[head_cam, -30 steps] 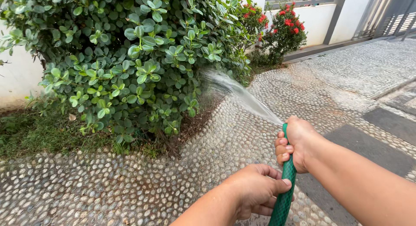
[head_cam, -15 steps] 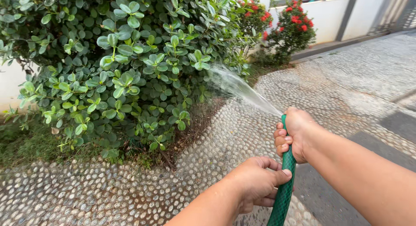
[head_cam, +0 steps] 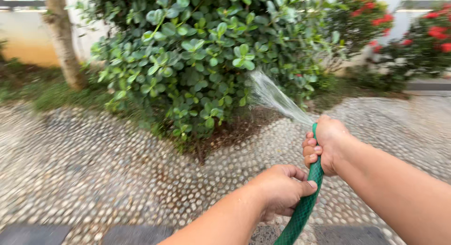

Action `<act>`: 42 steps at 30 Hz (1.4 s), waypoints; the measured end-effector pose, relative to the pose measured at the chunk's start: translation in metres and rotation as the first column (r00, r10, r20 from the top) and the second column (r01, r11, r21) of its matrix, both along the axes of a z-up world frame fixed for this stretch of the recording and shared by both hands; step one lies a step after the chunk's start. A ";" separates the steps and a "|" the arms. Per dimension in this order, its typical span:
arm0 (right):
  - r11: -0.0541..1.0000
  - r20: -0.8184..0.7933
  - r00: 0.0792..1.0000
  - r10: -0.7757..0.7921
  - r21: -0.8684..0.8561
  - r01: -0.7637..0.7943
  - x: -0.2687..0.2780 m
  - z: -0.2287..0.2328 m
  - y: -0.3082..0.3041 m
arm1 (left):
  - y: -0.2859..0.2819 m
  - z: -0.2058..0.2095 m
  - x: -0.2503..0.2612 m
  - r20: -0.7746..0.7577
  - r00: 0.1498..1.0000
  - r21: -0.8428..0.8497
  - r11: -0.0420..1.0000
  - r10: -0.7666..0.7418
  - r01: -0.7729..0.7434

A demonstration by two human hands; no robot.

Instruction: The person uses a garden hose to water several plants and bushes in an outdoor area. They move the hose to target different greenery and use their thumb to adjust the water spray.

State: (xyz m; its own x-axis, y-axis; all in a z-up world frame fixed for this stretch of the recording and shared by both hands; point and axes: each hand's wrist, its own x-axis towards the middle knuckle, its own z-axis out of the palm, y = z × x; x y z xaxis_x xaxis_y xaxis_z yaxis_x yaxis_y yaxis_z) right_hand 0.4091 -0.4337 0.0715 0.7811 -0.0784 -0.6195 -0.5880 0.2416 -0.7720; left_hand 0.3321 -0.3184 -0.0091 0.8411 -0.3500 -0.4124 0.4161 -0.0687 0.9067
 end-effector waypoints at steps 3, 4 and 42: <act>0.990 -0.005 0.991 0.134 -0.034 -0.134 0.010 0.002 0.017 | 0.005 -0.004 0.001 0.019 0.994 -0.011 0.994 0.109 -0.109; 0.984 0.008 0.984 0.177 -0.038 -0.177 0.013 0.004 0.024 | 0.008 -0.002 -0.001 0.042 0.989 -0.017 0.989 0.145 -0.145; 0.552 0.211 0.539 0.816 -0.004 -0.834 0.032 0.047 0.288 | 0.174 0.035 -0.024 0.236 0.515 0.028 0.523 0.824 -0.852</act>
State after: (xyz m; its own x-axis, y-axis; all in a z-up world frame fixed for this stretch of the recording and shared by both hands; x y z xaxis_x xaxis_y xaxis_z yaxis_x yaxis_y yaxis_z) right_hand 0.4407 -0.1455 0.1188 0.5603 0.7017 -0.4401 -0.4258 -0.2117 -0.8797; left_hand 0.3078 -0.1440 0.0255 0.7722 0.5991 -0.2118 0.1816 0.1114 0.9770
